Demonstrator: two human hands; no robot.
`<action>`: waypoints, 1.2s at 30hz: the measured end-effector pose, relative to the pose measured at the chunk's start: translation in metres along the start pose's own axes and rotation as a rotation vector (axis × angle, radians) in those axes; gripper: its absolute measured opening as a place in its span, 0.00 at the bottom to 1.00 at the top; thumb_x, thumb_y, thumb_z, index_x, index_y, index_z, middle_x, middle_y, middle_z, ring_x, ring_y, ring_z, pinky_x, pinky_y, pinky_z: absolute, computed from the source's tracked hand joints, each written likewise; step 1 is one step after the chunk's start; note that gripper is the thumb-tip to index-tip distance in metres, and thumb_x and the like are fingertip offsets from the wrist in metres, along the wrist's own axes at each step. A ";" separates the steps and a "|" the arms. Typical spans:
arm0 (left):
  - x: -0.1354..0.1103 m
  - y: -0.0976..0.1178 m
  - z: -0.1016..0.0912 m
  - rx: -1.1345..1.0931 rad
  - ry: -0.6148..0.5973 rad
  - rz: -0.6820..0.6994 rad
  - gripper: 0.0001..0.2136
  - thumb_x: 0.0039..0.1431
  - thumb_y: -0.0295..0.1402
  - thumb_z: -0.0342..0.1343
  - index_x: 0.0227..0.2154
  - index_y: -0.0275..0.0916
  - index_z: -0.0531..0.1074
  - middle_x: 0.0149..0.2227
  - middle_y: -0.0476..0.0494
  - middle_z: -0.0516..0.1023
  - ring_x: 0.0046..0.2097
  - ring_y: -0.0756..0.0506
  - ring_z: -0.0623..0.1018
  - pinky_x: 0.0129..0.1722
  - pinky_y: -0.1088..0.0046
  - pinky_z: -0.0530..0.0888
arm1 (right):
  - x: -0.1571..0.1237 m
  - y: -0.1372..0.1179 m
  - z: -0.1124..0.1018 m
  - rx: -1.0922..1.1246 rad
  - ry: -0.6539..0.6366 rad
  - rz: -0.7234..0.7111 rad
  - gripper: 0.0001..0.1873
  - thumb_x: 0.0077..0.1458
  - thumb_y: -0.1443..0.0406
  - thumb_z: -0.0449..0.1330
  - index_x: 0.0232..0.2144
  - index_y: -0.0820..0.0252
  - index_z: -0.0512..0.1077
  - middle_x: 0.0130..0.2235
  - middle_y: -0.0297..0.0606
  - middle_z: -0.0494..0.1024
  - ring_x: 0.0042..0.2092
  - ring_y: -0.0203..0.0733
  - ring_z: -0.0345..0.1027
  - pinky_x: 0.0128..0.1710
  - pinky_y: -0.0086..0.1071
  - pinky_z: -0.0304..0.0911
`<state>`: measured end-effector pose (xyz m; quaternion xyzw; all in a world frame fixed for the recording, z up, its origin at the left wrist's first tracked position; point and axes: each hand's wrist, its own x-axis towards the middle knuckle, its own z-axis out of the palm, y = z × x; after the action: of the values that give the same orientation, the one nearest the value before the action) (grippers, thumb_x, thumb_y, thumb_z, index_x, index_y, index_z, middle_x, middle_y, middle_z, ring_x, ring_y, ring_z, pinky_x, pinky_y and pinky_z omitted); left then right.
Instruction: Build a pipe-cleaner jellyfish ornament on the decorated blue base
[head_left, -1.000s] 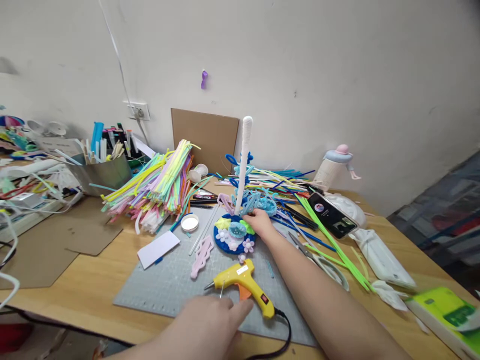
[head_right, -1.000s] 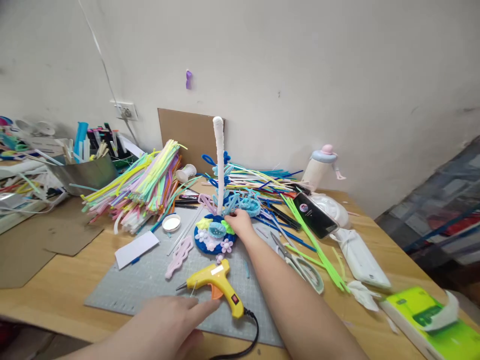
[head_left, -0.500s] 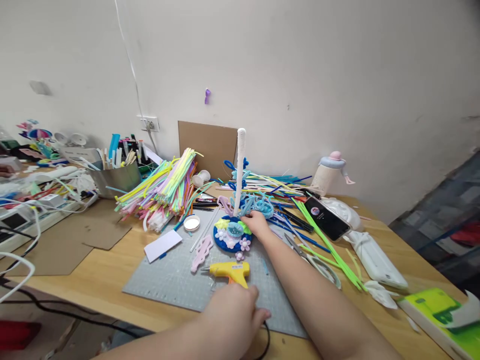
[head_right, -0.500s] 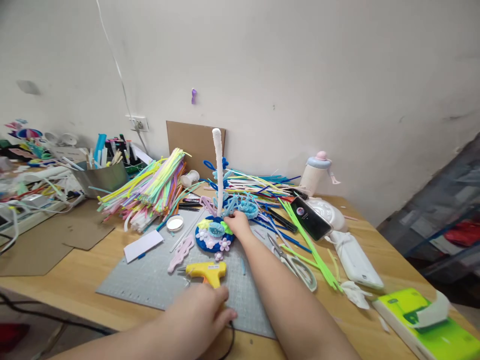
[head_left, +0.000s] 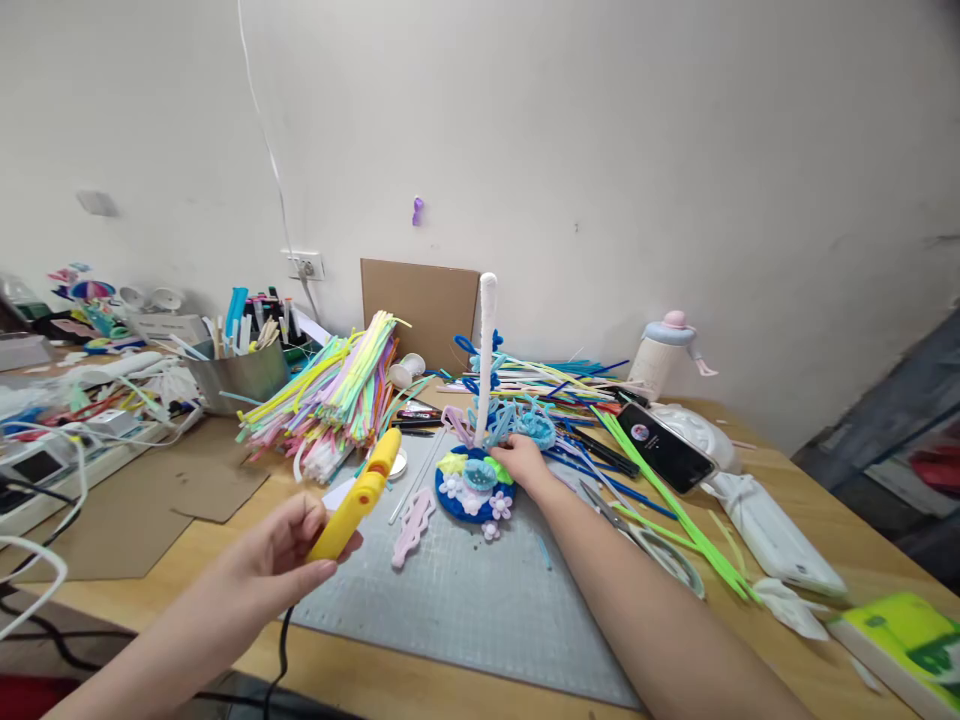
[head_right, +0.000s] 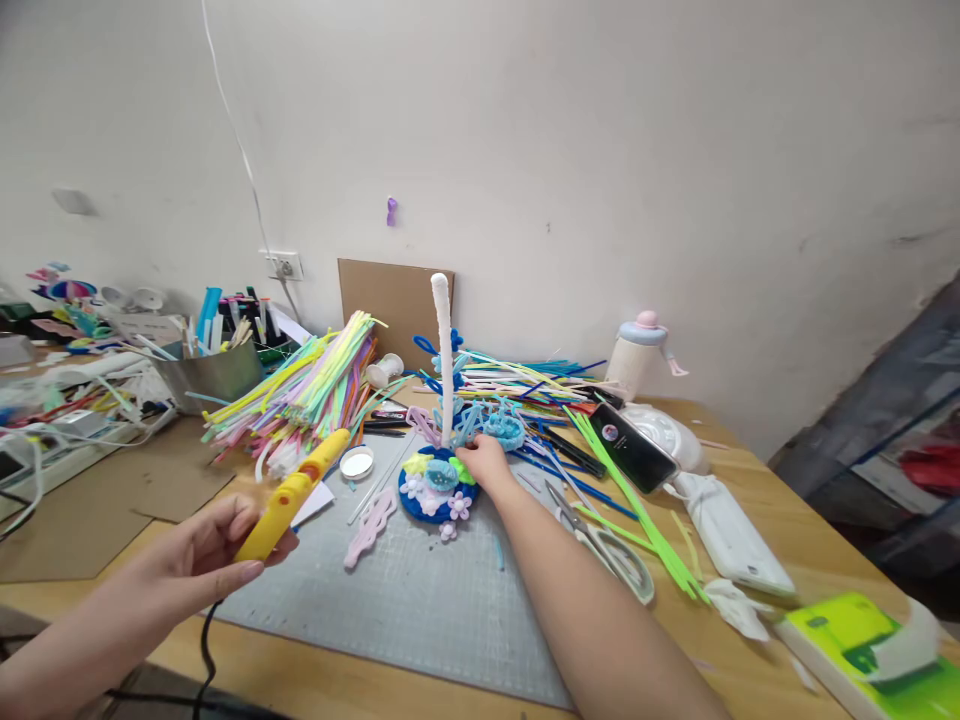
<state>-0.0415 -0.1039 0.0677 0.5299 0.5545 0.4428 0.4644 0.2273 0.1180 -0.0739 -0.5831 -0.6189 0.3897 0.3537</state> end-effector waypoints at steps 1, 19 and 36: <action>0.004 -0.007 -0.002 -0.065 -0.051 -0.028 0.11 0.42 0.32 0.64 0.30 0.40 0.69 0.31 0.49 0.72 0.38 0.44 0.74 0.38 0.71 0.70 | 0.000 0.000 0.001 0.010 0.009 -0.004 0.09 0.56 0.63 0.57 0.34 0.65 0.70 0.35 0.35 0.74 0.33 0.36 0.69 0.34 0.34 0.67; 0.100 -0.015 0.042 -0.379 0.116 0.104 0.12 0.52 0.41 0.56 0.31 0.36 0.72 0.22 0.50 0.69 0.26 0.50 0.66 0.27 0.75 0.63 | -0.049 -0.068 -0.009 0.474 0.182 -0.129 0.12 0.45 0.58 0.59 0.20 0.60 0.66 0.20 0.31 0.66 0.23 0.34 0.58 0.22 0.28 0.54; 0.072 -0.035 0.051 -0.332 0.096 -0.004 0.24 0.42 0.59 0.54 0.24 0.40 0.75 0.24 0.45 0.75 0.31 0.44 0.73 0.30 0.72 0.68 | -0.099 -0.110 -0.001 1.031 -0.149 0.014 0.07 0.47 0.65 0.62 0.23 0.61 0.67 0.19 0.28 0.61 0.21 0.29 0.47 0.18 0.25 0.41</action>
<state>0.0017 -0.0333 0.0206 0.4231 0.4963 0.5523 0.5193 0.1866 0.0175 0.0264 -0.3079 -0.3659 0.6867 0.5475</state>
